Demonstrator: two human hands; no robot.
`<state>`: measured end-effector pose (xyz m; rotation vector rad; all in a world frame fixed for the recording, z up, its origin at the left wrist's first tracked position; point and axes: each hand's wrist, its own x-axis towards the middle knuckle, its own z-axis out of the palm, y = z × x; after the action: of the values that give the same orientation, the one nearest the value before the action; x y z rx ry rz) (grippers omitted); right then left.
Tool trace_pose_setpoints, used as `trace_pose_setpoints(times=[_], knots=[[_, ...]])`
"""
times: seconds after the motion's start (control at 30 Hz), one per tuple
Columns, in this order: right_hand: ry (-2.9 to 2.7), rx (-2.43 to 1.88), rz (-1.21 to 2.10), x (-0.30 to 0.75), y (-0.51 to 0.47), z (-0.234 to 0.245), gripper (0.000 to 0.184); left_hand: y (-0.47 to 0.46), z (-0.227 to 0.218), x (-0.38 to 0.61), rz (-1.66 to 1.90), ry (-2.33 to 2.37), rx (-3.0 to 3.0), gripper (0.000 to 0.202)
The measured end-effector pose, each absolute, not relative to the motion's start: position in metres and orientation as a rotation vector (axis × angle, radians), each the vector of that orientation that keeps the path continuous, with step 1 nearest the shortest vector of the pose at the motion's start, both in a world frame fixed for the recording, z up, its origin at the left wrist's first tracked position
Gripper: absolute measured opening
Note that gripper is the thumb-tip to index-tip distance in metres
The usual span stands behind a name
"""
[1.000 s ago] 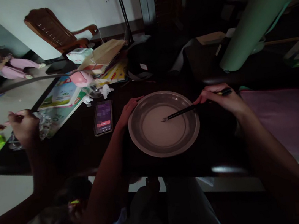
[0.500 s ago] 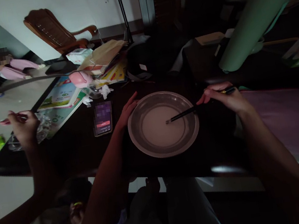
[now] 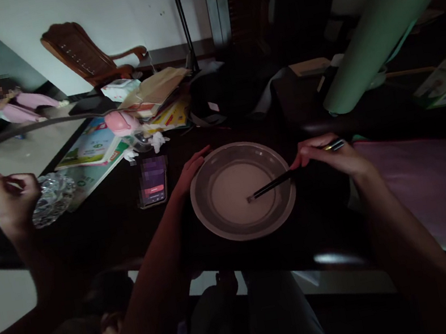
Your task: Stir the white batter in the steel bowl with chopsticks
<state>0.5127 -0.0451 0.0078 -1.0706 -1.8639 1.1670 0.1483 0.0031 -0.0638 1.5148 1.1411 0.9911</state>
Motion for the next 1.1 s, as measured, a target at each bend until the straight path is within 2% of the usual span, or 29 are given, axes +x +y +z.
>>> trace_pose_setpoints(times=[0.17,0.27,0.53,0.7,0.9,1.1], knots=[[-1.913,-1.02,1.124,0.497,-0.045,0.002,0.032,0.003,-0.063,0.149,1.005,1.131,1.457,0.074],[-1.796,-1.11,1.044,0.51,-0.044,0.005,0.035,0.0,-0.061,0.151,1.004,1.124,1.421,0.073],[-1.924,-1.023,1.147,0.495,-0.046,0.004,0.035,0.0,-0.061,0.151,1.022,1.125,1.418,0.075],[-1.783,-1.138,1.021,0.512,-0.044,0.008,0.034,-0.001,-0.057,0.153,0.99,1.15,1.444,0.071],[-1.922,-1.019,1.164,0.501,-0.047,0.006,0.038,-0.003,-0.056,0.153,0.99,1.09,1.446,0.06],[-1.796,-1.109,0.981,0.507,-0.045,0.006,0.035,-0.006,-0.054,0.154,0.996,1.079,1.463,0.054]])
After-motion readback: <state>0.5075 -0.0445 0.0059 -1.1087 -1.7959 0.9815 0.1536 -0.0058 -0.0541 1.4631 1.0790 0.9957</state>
